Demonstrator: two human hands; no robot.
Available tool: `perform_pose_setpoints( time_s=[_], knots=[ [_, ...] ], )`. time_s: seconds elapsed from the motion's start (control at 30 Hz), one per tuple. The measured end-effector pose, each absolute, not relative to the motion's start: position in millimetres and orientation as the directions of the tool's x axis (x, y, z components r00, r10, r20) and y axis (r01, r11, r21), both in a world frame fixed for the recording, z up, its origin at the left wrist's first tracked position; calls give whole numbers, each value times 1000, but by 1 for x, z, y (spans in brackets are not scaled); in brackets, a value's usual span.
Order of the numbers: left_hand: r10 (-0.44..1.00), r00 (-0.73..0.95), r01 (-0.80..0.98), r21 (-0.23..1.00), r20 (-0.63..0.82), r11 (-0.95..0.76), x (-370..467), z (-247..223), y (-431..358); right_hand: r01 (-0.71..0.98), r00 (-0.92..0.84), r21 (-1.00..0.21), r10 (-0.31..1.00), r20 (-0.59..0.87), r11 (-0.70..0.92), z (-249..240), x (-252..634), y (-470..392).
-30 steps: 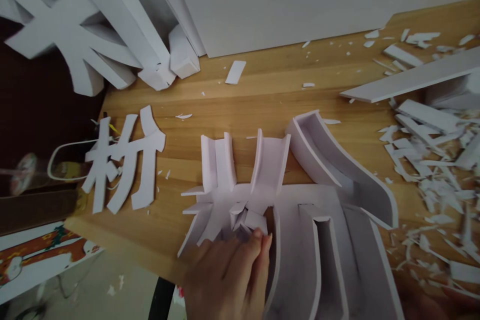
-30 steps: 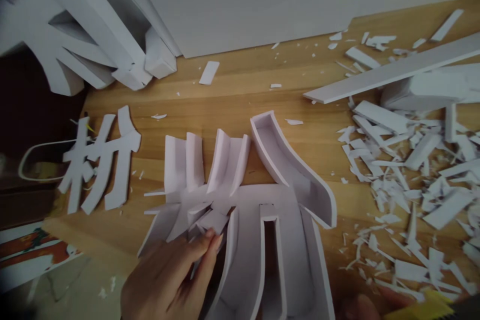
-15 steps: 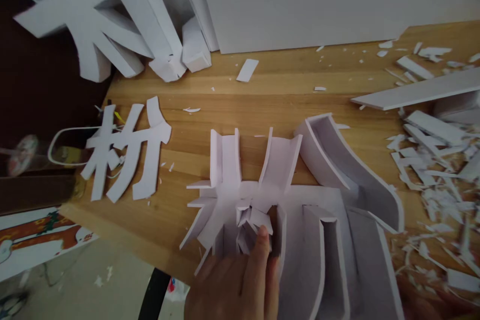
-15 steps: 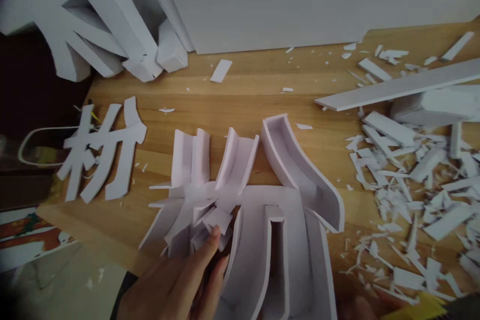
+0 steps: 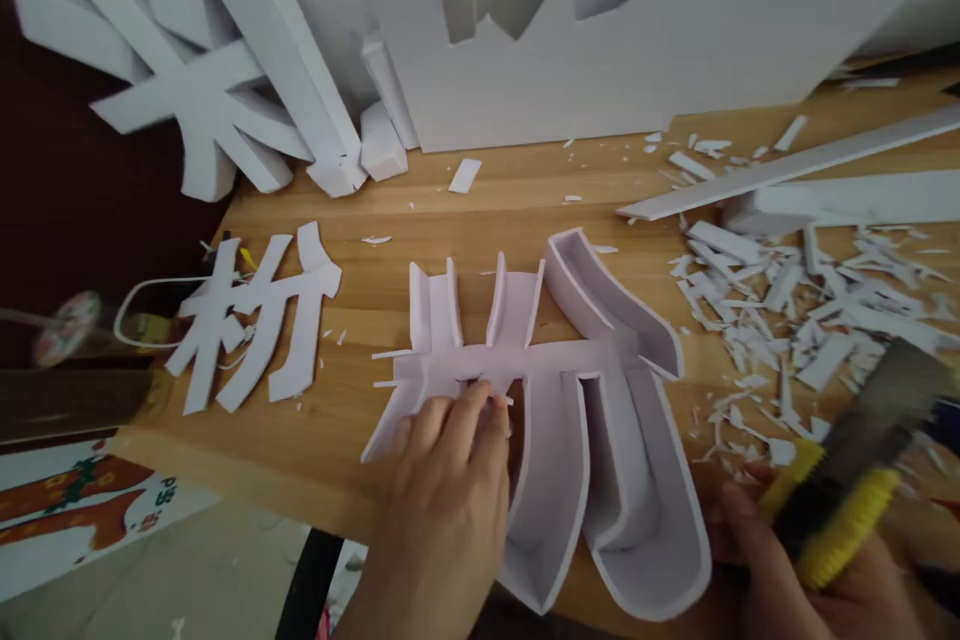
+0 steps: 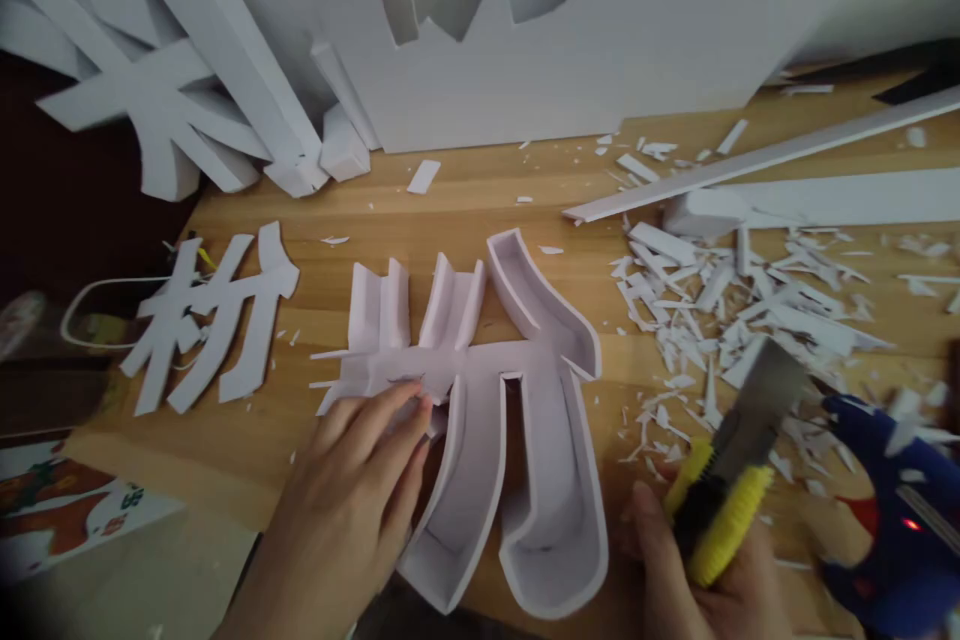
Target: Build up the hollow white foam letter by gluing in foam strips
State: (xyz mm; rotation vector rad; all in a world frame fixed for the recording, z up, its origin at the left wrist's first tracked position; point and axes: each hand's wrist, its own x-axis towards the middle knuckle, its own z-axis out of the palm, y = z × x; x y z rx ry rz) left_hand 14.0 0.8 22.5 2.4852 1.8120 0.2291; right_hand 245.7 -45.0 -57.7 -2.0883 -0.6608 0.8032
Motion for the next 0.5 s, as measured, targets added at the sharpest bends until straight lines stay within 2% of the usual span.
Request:
perform_pose_setpoints(
  time_s=[0.17,0.27,0.4,0.5],
  knots=[
    [952,305,921,242,33,-304,0,22,-1,219,671,-834,699,-247,-506,-60,247,-44],
    [939,344,899,290,0,-329,-8,23,1,205,665,-818,690,-286,-537,-58,246,-41],
    [935,354,898,289,-31,-331,-18,27,2,226,658,-793,689,-304,-566,-55,244,-38],
    [930,366,900,267,-28,-346,-20,25,-1,349,644,-797,744,-179,-494,-53,243,-37]
  ],
)
